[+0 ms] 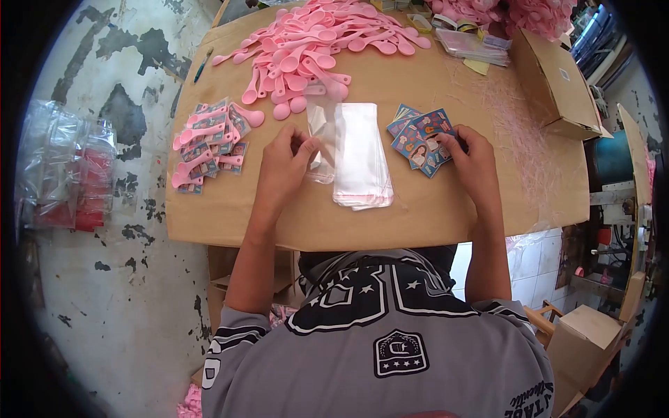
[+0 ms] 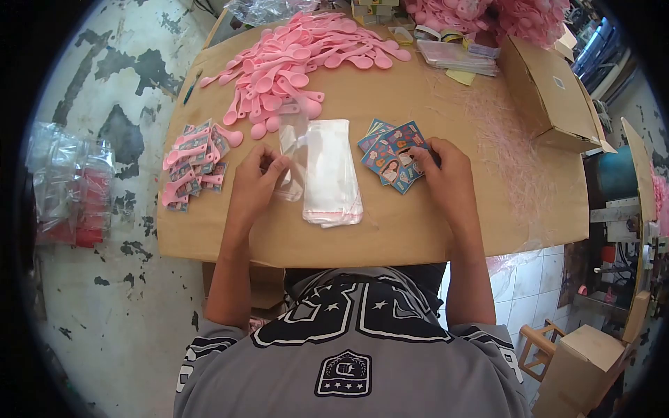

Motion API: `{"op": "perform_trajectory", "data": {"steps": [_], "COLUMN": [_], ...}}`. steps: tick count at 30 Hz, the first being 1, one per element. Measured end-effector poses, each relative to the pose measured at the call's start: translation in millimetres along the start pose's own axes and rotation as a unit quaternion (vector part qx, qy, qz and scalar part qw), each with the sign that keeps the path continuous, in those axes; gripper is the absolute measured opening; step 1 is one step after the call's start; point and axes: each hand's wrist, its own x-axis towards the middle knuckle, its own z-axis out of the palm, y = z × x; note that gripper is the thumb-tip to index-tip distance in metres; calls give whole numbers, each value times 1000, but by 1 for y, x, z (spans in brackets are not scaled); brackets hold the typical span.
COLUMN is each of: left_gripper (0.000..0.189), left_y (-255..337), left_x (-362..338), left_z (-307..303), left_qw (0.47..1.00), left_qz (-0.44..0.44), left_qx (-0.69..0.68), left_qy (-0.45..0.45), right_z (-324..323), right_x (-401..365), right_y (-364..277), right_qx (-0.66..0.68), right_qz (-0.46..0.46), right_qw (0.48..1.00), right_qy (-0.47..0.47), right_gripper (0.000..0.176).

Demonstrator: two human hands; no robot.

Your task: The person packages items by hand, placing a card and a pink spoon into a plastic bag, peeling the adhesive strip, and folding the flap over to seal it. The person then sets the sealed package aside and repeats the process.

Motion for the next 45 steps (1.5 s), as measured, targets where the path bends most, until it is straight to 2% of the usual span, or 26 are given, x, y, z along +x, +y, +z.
{"op": "perform_trajectory", "data": {"steps": [2,5,8,11,17,20,23,26,30,33,37,40,45], "left_gripper": [20,24,22,18,26,26,24,21,23,27,27,29,31], "left_y": [-6,3,-5,1,0,-15,-8,-28,-5,0,8,21,36], "left_x": [-1,-9,-11,-12,-19,-17,-19,-16,-24,-29,-30,-32,-37], "left_z": [0,3,3,-5,2,5,-7,-20,-19,-9,13,31,50], "left_qw": [999,996,993,989,993,998,996,973,903,859,845,831,809], "left_qz": [3,-12,-43,-113,-32,35,-37,-9,-43,-61,-63,-61,-63], "left_qx": [-47,-91,-107,-91,-118,-40,-83,-209,-419,-502,-524,-550,-582], "left_qy": [14,19,23,-21,-6,17,12,97,86,81,87,66,41], "right_z": [5,8,9,11,47,61,78,77,77,74,57,60,67], "right_x": [2,2,-3,-13,-28,-31,-32,-31,-28,-33,-38,-41,-44], "right_y": [10,8,0,-26,-50,-67,-72,-79,-70,-65,-64,-65,-63], "right_qx": [33,118,120,159,257,147,-34,-48,27,179,283,383,411], "right_qz": [-46,-33,-26,-21,-96,-166,-239,-229,-222,-103,16,66,41], "right_qw": [997,989,989,986,960,958,953,956,969,978,951,906,898], "right_qy": [43,80,81,55,-48,-179,-182,-176,-100,-25,-121,-167,-154], "right_gripper": [22,22,24,26,25,21,17,16,15,16,19,21,24]}}
